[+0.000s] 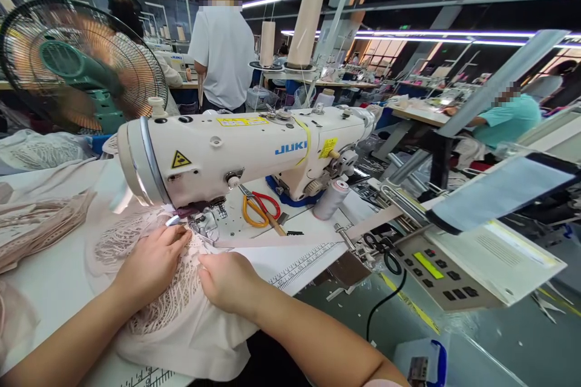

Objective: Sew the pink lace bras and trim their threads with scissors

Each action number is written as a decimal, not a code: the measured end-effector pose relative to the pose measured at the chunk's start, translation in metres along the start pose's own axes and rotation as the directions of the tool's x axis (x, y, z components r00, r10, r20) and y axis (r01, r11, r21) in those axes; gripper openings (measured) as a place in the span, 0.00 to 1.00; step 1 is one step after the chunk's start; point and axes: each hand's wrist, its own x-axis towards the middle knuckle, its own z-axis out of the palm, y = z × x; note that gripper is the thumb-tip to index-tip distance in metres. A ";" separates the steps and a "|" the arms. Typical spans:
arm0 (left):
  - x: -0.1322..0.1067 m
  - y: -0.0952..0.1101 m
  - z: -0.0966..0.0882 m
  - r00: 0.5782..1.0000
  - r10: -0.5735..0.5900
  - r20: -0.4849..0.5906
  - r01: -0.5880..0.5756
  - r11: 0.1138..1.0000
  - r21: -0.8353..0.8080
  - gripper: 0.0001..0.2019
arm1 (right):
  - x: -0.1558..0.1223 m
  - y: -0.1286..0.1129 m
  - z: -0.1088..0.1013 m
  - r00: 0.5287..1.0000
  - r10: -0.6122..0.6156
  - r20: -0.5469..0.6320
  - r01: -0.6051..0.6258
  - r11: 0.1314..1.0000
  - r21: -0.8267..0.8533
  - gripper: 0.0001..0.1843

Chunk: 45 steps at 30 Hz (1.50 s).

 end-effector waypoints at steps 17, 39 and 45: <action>0.002 -0.024 0.005 0.993 0.066 -0.095 -0.073 0.995 -0.073 0.22 | 0.023 -0.012 -0.015 0.990 0.093 0.105 -0.073 0.981 -0.178 0.17; -0.019 -0.019 -0.028 0.823 -0.346 0.450 0.367 0.929 0.044 0.43 | 0.016 0.000 -0.033 0.976 0.015 0.217 0.051 0.953 -0.297 0.19; -0.013 -0.049 -0.014 0.909 -0.270 0.317 0.311 0.947 -0.085 0.42 | 0.030 -0.015 -0.032 0.942 0.120 0.314 0.014 0.919 -0.394 0.38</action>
